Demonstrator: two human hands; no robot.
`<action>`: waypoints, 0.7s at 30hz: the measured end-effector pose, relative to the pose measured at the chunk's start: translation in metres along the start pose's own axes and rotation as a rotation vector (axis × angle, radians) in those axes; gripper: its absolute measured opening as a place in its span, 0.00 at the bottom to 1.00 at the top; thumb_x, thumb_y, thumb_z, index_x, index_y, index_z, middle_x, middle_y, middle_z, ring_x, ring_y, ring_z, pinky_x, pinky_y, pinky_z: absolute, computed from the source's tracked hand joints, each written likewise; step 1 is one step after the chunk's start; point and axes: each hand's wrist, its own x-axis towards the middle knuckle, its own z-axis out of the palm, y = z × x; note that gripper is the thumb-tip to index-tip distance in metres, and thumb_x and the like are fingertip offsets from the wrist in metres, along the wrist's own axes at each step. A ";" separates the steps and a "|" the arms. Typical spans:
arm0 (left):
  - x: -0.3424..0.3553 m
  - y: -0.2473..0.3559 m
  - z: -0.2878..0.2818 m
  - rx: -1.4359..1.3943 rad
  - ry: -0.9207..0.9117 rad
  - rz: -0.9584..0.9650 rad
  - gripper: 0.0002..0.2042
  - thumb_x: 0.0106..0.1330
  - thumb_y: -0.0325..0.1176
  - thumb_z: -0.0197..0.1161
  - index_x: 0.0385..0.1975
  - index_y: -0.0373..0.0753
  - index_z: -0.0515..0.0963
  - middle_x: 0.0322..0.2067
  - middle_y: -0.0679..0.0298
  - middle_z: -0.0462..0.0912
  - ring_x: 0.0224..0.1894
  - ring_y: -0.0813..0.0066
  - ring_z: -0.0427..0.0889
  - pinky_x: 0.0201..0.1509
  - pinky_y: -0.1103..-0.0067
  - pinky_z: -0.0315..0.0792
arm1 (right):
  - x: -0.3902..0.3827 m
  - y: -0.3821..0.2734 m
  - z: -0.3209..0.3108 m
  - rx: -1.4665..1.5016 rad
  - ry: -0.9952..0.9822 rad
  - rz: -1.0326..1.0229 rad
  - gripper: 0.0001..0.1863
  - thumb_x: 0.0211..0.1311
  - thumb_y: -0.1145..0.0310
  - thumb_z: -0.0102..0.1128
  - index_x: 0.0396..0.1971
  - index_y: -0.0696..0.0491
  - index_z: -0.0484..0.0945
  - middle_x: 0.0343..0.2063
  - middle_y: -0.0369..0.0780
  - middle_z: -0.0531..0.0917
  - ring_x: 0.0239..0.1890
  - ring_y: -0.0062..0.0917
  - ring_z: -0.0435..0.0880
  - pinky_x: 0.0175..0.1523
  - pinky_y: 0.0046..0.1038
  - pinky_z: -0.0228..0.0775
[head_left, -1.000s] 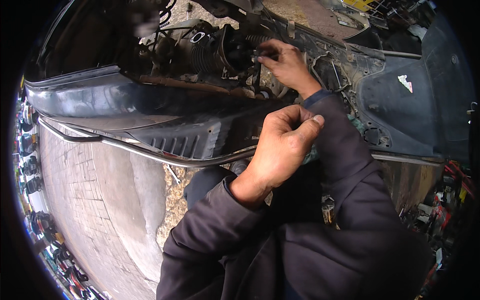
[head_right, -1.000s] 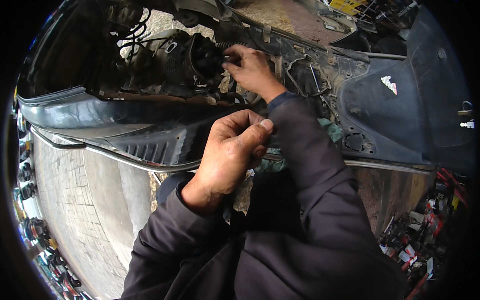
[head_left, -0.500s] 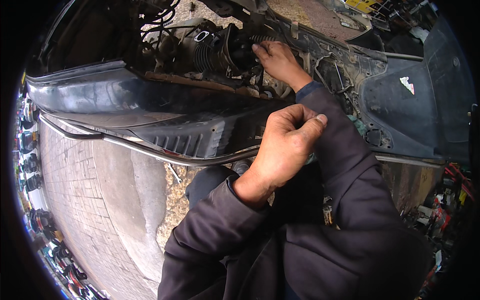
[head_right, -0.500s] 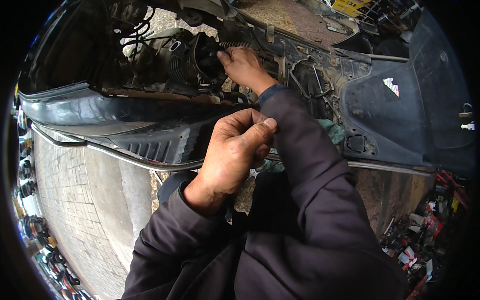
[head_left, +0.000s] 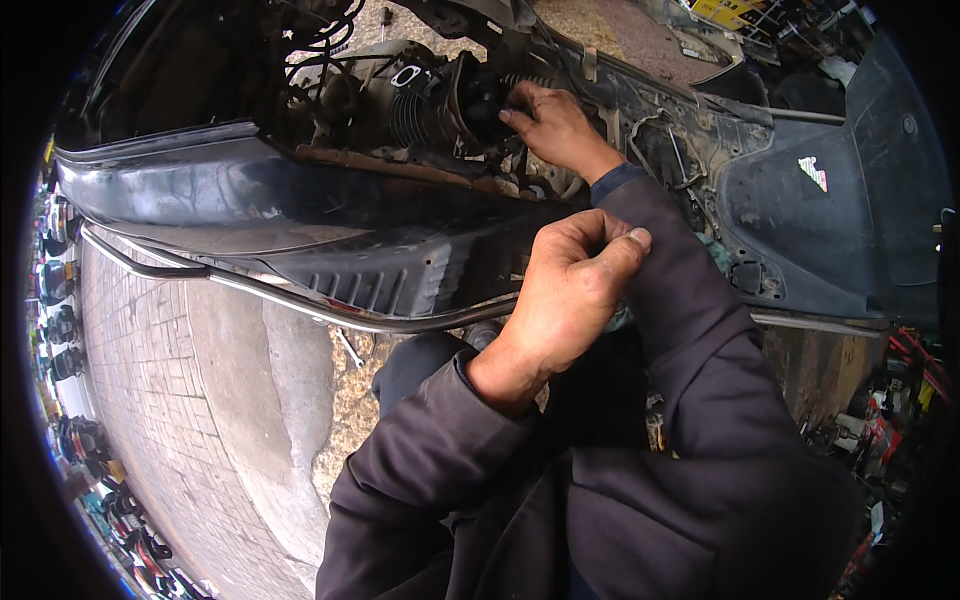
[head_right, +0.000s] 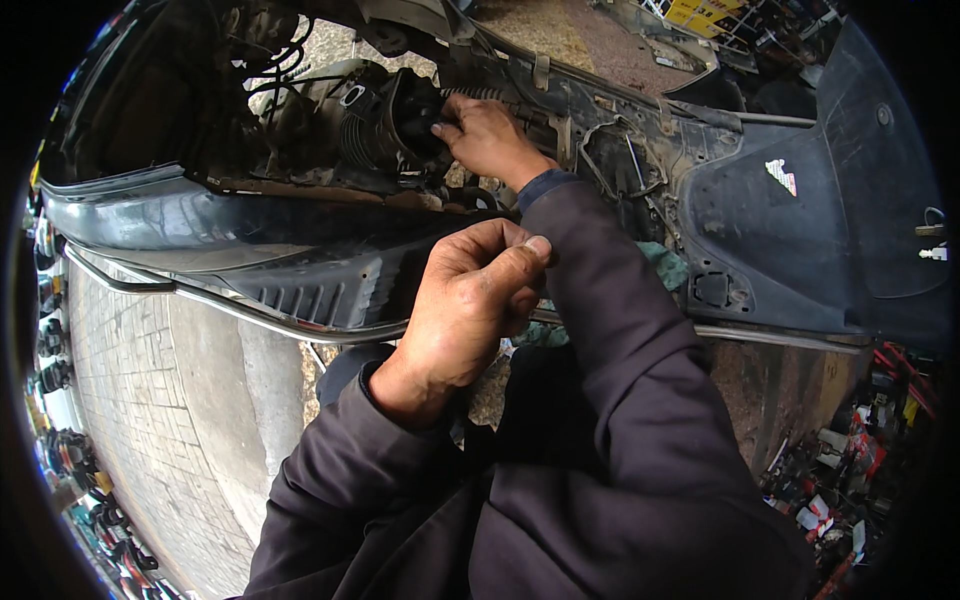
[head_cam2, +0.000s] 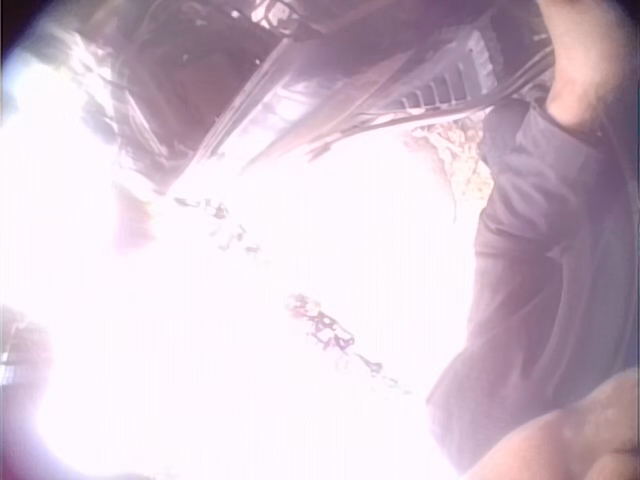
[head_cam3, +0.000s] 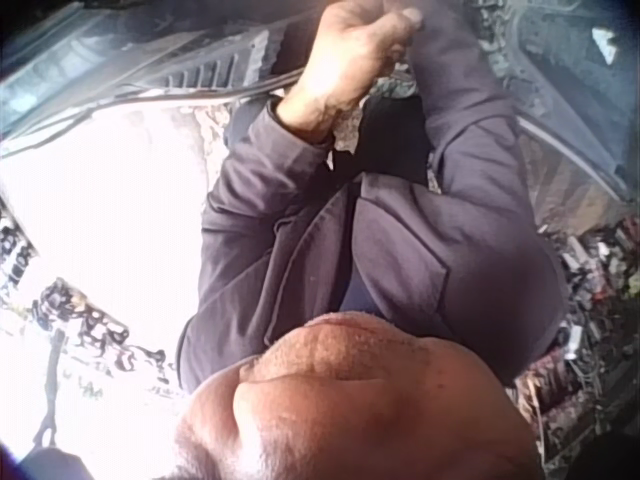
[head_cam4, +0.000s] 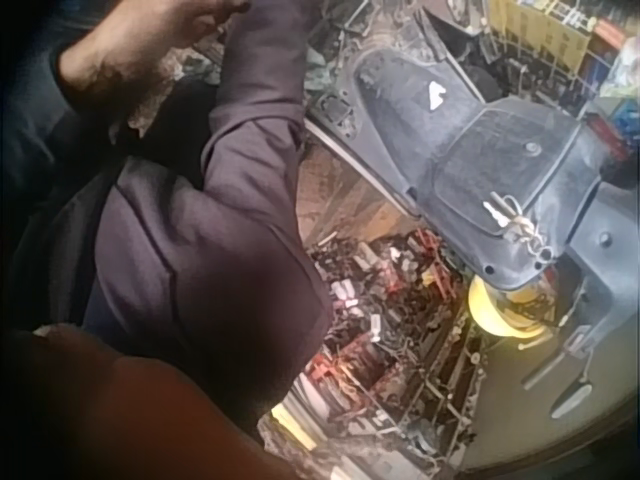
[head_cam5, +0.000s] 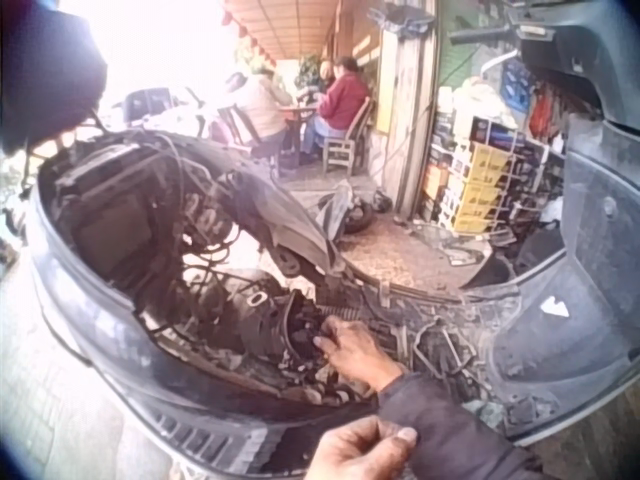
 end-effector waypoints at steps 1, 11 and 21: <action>0.000 0.000 0.000 0.005 -0.001 0.005 0.09 0.65 0.31 0.61 0.24 0.36 0.73 0.17 0.75 0.70 0.19 0.92 0.61 0.20 0.87 0.54 | 0.000 0.000 0.000 -0.005 0.005 0.008 0.17 0.64 0.58 0.55 0.35 0.59 0.79 0.30 0.51 0.82 0.39 0.46 0.81 0.44 0.40 0.72; 0.002 -0.005 -0.004 0.100 -0.006 0.067 0.09 0.64 0.33 0.62 0.24 0.37 0.73 0.18 0.73 0.71 0.18 0.88 0.65 0.20 0.87 0.58 | 0.008 0.007 0.012 -0.228 0.056 -0.122 0.21 0.66 0.53 0.52 0.35 0.58 0.80 0.34 0.51 0.82 0.43 0.48 0.80 0.47 0.40 0.72; 0.003 -0.005 -0.005 0.155 0.017 0.136 0.12 0.64 0.32 0.62 0.20 0.37 0.74 0.18 0.73 0.72 0.20 0.89 0.64 0.23 0.85 0.59 | 0.011 0.009 0.013 -0.213 0.077 -0.064 0.25 0.66 0.48 0.51 0.36 0.59 0.79 0.33 0.52 0.82 0.41 0.49 0.80 0.45 0.40 0.71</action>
